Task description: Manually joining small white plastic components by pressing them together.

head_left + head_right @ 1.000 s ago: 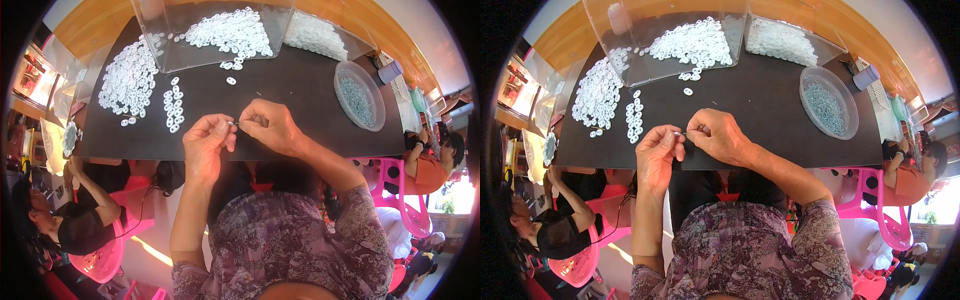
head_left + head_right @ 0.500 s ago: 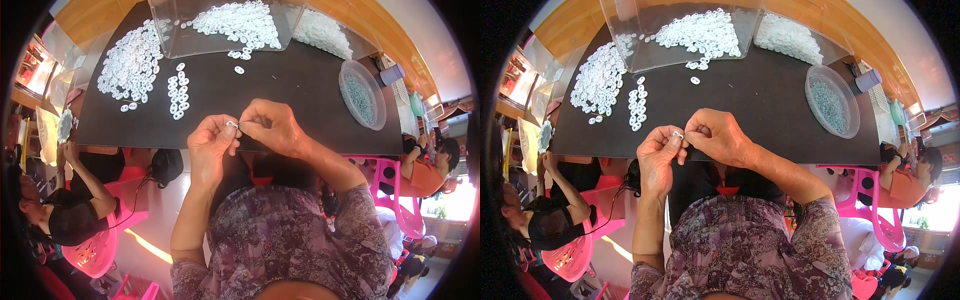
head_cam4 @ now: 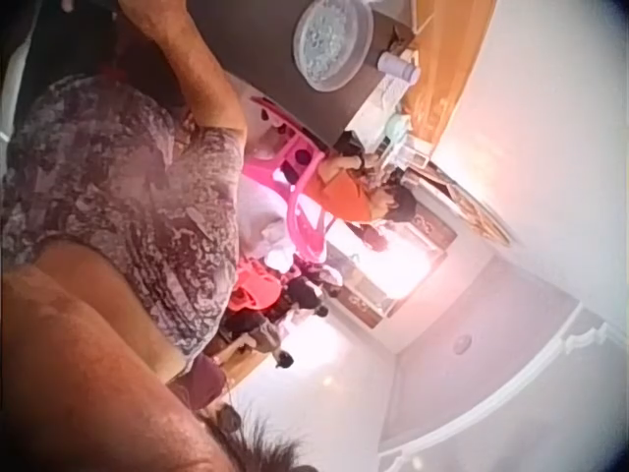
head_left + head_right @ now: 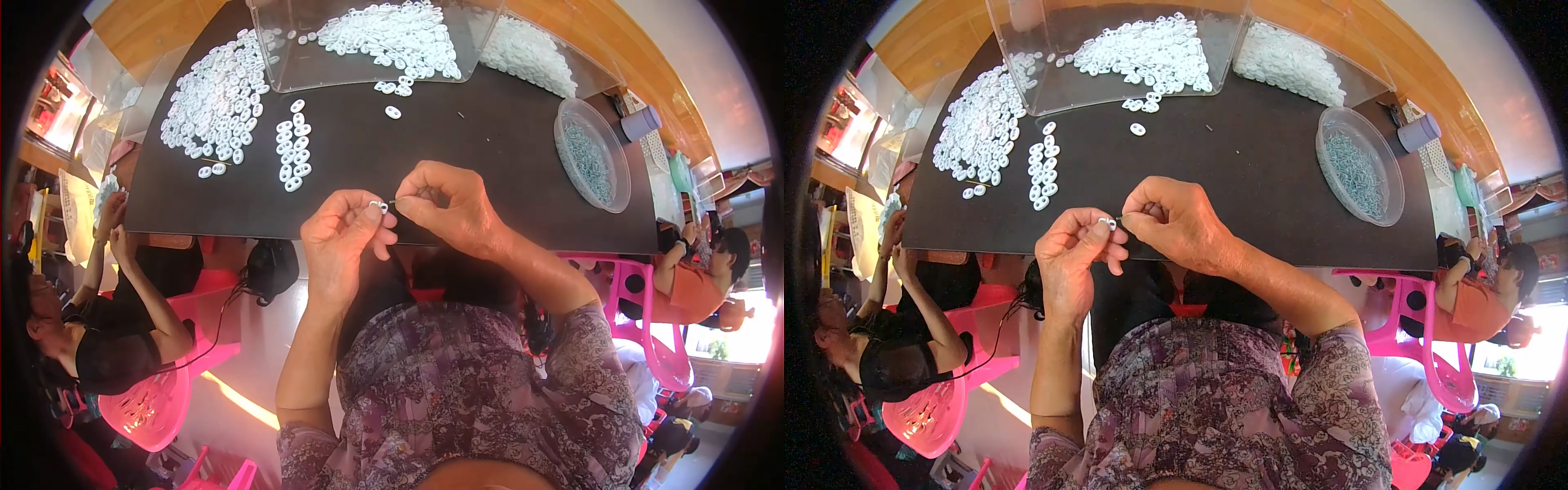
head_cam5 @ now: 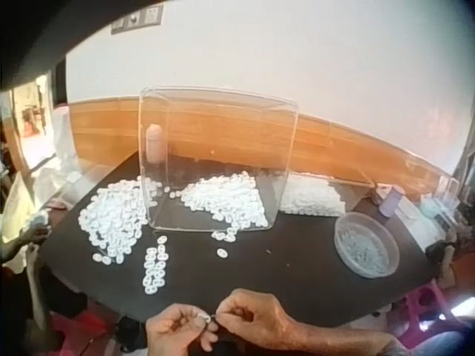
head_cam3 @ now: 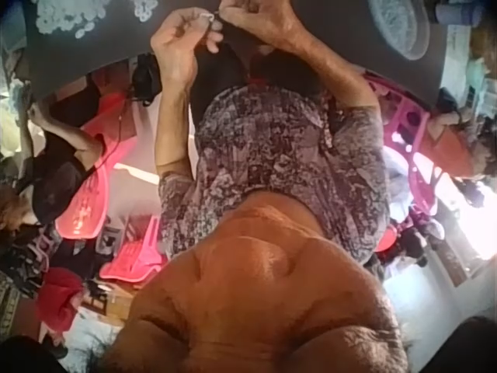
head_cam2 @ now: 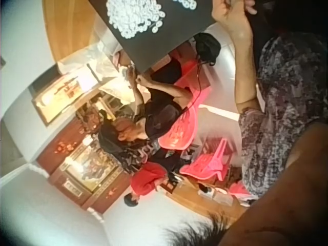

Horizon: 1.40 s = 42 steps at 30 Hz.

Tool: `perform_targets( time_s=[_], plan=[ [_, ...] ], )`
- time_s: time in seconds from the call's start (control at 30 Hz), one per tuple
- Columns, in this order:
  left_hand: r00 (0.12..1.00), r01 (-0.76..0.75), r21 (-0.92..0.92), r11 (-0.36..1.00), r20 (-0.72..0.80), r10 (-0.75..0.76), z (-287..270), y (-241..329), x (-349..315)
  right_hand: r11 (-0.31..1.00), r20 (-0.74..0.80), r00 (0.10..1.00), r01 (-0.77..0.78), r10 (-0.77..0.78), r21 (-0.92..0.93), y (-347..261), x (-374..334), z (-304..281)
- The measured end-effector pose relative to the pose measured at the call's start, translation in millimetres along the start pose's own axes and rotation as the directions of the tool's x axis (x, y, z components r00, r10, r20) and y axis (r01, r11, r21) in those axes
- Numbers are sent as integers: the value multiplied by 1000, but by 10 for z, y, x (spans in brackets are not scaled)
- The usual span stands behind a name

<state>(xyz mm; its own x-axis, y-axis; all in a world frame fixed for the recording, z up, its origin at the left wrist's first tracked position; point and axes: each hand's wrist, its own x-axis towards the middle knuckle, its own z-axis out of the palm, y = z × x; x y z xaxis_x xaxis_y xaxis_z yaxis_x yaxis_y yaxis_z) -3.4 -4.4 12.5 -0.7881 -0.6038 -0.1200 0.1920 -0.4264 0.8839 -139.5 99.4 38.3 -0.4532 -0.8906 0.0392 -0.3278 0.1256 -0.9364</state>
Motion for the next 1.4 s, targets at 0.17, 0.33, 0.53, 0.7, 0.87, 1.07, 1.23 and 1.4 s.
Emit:
perform_targets(
  time_s=[0.17, 0.33, 0.53, 0.7, 0.87, 1.07, 1.23, 1.4],
  plan=[
    [997, -72, 14, 997, 20, 71, 32, -77, 10, 999, 16, 1000, 20, -19, -46, -17, -24, 56],
    [997, -70, -22, 997, -16, 70, 30, -97, -19, 993, -46, 993, 108, -110, -41, 44, -37, 152],
    [997, 8, -116, 993, -79, -17, 15, -83, -30, 984, -120, 978, 162, -170, -70, 34, -84, 235],
    [993, 107, -177, 978, -26, -113, -18, -19, -12, 959, -146, 949, 264, -278, -107, 70, -115, 245],
    [990, 138, -150, 979, 13, -138, -3, 4, -17, 930, -153, 919, 347, -363, -119, 132, -138, 214],
    [1000, 27, -72, 997, 7, -26, -50, -44, -52, 988, -160, 977, 147, -139, 43, 137, -165, 222],
    [1000, 0, 86, 996, -28, 3, -15, -16, -114, 994, -113, 989, 98, -93, 44, 107, -171, 206],
    [1000, -20, 120, 993, -18, 22, -31, -49, -130, 996, -77, 993, 85, -85, -8, 83, -177, 188]
  ],
)
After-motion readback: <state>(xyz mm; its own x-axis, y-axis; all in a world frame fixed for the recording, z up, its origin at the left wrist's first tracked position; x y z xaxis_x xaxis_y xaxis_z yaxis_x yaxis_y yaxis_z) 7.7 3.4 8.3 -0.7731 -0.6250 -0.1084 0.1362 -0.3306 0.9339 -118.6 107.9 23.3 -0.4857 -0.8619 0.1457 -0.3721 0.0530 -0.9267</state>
